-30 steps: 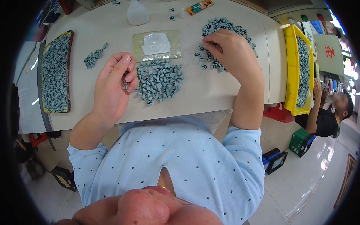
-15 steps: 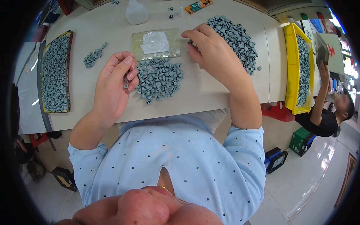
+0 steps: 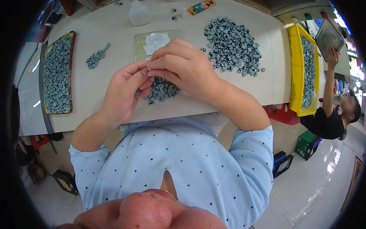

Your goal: The person assembles small components by picking up plastic parts and eye pieces, attaching them together using adhesive by hand, and setting the assembled pieces on the workbench.

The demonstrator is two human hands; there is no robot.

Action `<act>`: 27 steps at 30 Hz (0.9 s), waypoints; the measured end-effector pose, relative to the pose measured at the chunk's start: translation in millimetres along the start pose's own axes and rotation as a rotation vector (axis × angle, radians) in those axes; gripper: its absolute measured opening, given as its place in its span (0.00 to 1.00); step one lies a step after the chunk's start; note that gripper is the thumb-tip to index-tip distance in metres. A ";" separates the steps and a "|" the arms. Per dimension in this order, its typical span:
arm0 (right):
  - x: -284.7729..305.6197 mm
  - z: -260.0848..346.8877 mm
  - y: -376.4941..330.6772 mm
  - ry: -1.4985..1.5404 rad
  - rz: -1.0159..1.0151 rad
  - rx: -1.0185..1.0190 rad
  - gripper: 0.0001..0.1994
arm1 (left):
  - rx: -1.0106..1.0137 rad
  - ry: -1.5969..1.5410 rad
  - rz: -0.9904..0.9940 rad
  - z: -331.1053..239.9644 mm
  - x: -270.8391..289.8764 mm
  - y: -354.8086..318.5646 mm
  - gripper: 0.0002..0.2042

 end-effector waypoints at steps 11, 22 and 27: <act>-6.5 0.6 -3.3 -0.203 0.056 0.089 0.12 | -0.090 -0.035 -0.024 -5.1 7.9 6.1 0.10; 8.1 -12.0 7.0 -0.426 -0.028 0.211 0.13 | -0.139 -0.020 -0.030 -12.5 7.8 5.4 0.12; -2.2 -15.3 2.1 -0.448 0.063 0.212 0.15 | -0.184 -0.008 -0.010 -17.6 7.3 1.9 0.12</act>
Point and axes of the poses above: each hand's wrist, its own y-axis towards the middle knuckle, its own x-axis out of the back of the hand, z = x × y, the point moved 9 cm from there along y, towards the middle knuckle, and after that the axes turned 7 degrees about -z, right-handed, at the moved point
